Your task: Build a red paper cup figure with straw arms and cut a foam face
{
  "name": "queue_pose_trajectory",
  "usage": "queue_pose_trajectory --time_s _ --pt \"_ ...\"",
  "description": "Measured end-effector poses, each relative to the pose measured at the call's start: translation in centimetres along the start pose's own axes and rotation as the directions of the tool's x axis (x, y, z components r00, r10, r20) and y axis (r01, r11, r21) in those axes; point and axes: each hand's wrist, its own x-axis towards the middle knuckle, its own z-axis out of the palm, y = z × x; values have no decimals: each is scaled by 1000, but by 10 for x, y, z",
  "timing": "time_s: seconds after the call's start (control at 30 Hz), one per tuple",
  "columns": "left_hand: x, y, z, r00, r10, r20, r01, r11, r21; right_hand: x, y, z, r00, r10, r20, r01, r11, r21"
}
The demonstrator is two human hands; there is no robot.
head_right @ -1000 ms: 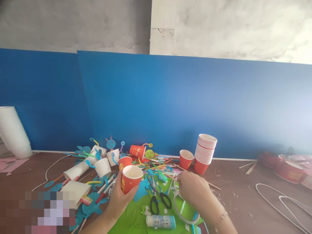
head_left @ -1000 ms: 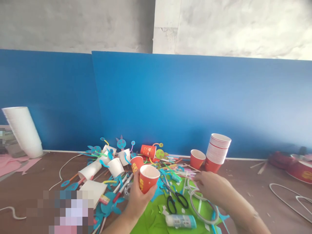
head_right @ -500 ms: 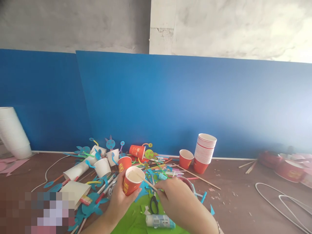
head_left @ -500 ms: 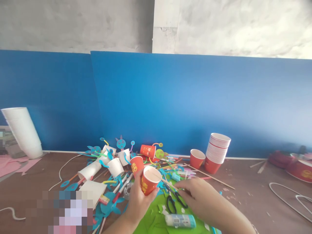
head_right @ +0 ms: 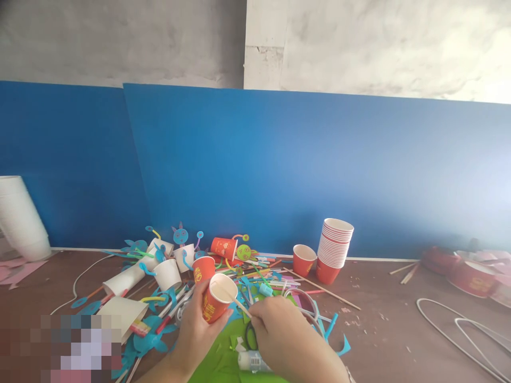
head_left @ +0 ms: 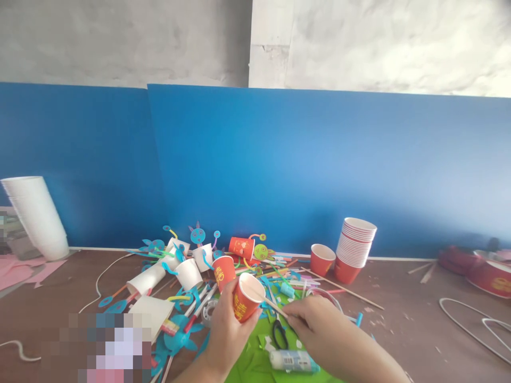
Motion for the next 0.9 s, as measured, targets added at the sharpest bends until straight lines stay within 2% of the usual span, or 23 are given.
queue_pose_trajectory --time_s 0.17,0.4,0.53,0.6,0.73,0.8,0.9 --pt "-1 -4 1 999 43 -14 -42 996 81 2 -11 -2 999 31 31 -33 998 51" --pt "-2 -8 1 995 92 -44 -83 980 179 7 -8 3 998 18 55 -31 967 253" --pt "0 -10 0 992 91 -93 -73 980 186 13 -2 10 986 16 169 -102 852 514" --pt "1 -10 1 988 89 -128 -65 981 182 15 2 14 980 43 192 -148 804 577" --pt "1 -7 4 983 -14 -184 36 992 117 17 7 18 986 46 163 -132 814 566" --pt "0 -5 4 983 -67 -172 80 995 67 15 9 18 986 24 167 -114 825 554" --pt "-1 -5 4 987 -80 -139 85 996 25 14 9 15 984 17 175 -108 842 528"
